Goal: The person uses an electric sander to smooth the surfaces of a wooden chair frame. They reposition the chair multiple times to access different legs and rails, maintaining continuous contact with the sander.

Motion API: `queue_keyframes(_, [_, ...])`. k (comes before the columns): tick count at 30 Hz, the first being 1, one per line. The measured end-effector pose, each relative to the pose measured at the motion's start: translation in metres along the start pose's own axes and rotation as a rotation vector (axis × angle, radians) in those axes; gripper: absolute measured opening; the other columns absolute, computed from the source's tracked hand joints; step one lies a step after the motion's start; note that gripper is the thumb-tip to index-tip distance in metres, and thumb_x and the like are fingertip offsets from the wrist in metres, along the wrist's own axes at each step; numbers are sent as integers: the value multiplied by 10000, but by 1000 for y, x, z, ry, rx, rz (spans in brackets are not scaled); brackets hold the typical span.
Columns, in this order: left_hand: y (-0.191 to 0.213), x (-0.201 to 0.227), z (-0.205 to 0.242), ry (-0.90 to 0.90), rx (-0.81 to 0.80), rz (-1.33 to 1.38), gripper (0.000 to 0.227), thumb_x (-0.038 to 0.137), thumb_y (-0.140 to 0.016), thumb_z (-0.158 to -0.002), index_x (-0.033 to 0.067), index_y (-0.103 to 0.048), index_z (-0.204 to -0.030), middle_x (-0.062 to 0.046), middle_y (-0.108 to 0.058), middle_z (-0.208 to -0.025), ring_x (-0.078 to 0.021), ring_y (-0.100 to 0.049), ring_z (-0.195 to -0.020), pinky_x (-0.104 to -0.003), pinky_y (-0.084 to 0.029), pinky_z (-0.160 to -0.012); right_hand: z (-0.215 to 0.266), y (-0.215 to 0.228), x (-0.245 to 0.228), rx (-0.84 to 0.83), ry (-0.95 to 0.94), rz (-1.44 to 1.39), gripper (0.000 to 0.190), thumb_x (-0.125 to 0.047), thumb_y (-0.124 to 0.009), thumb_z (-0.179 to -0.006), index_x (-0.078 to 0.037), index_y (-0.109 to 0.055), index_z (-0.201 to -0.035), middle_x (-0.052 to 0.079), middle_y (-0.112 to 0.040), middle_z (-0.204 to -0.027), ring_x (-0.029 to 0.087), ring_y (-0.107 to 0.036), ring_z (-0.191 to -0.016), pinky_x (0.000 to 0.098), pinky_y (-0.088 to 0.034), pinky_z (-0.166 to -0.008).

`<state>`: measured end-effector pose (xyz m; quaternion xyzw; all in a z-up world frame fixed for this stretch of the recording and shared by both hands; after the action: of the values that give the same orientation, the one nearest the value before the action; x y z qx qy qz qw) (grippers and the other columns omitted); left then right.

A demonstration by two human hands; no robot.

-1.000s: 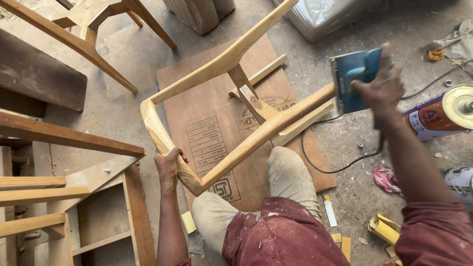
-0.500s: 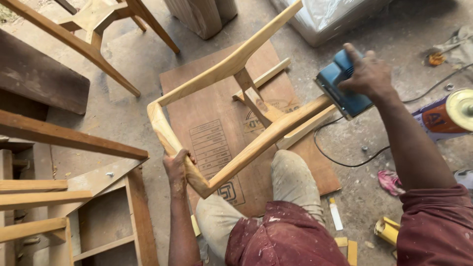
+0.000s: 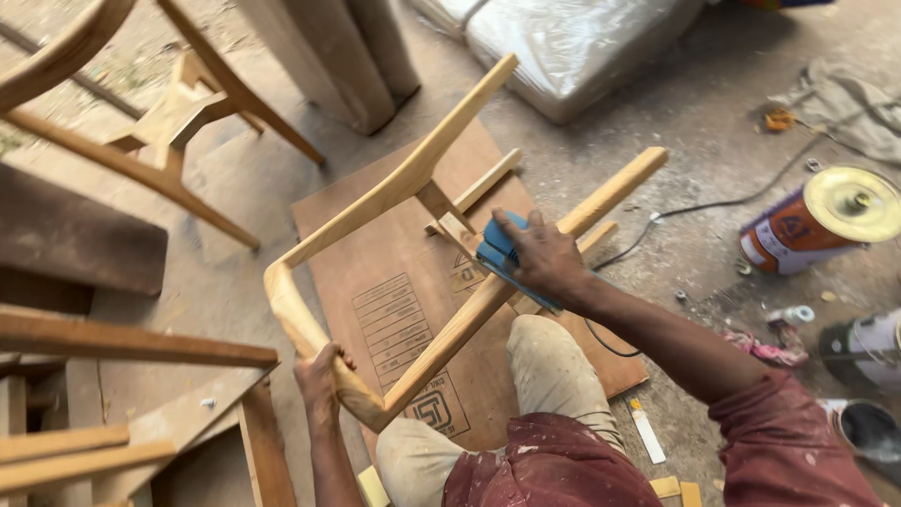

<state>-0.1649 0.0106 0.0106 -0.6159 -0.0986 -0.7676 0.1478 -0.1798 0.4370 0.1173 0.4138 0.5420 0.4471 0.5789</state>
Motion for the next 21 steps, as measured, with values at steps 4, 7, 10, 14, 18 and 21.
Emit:
queue_keyframes(4, [-2,2,0,4,-23,59,161,15,-649,-859,-39,-548,-972,-99,-613,-712,-178,-613,-524,-335,-531,-475,-13,13,36,-6,-115,-74,908,-404,-720,-884,-342,-203,-1628,209,-504,-1238,325,-639,-1015,482,-614,-781])
queue_keyframes(7, [0,1,-1,16,-20,55,195,8,-640,-860,-36,-523,-1009,-96,-608,-750,-177,-614,-544,-338,-536,-483,-34,29,77,4,-244,-33,918,-435,-734,-908,-345,-182,-1636,236,-490,-1236,347,-659,-965,485,-613,-773])
queue_keyframes(10, [6,-13,-11,33,-16,59,187,14,-658,-856,-35,-535,-988,-95,-615,-740,-185,-616,-547,-342,-538,-484,-61,42,121,29,-343,-42,1028,-343,-787,-829,-364,-173,-1654,239,-477,-1256,351,-649,-986,453,-646,-715])
queue_keyframes(14, [32,-52,-31,54,2,12,161,77,-731,-884,-42,-626,-865,-116,-620,-679,-223,-619,-539,-338,-530,-518,-92,56,182,97,-401,93,1140,-394,-844,-748,-343,-150,-1651,253,-501,-1227,398,-636,-1033,483,-587,-790])
queue_keyframes(18, [39,-82,-37,-71,-121,-67,181,123,-689,-937,-22,-687,-829,-105,-650,-690,-196,-640,-576,-309,-527,-564,-104,72,237,178,-441,71,1135,-318,-807,-696,-375,-175,-1638,282,-478,-1336,462,-625,-1098,522,-550,-860])
queue_keyframes(21, [-4,-114,-40,28,-125,-67,171,107,-686,-925,-31,-679,-825,-115,-648,-686,-204,-636,-568,-317,-526,-555,-110,76,262,195,-490,57,1127,-307,-772,-688,-375,-176,-1641,303,-456,-1402,448,-635,-1103,523,-568,-845])
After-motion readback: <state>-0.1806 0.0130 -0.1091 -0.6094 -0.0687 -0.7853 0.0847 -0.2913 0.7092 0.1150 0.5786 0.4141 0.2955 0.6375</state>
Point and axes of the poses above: each hand's wrist, its own z-axis away from the middle knuckle, its own y-axis out of the back of the hand, x = y × z, the point moved 5 cm from there along -z, towards the middle knuckle
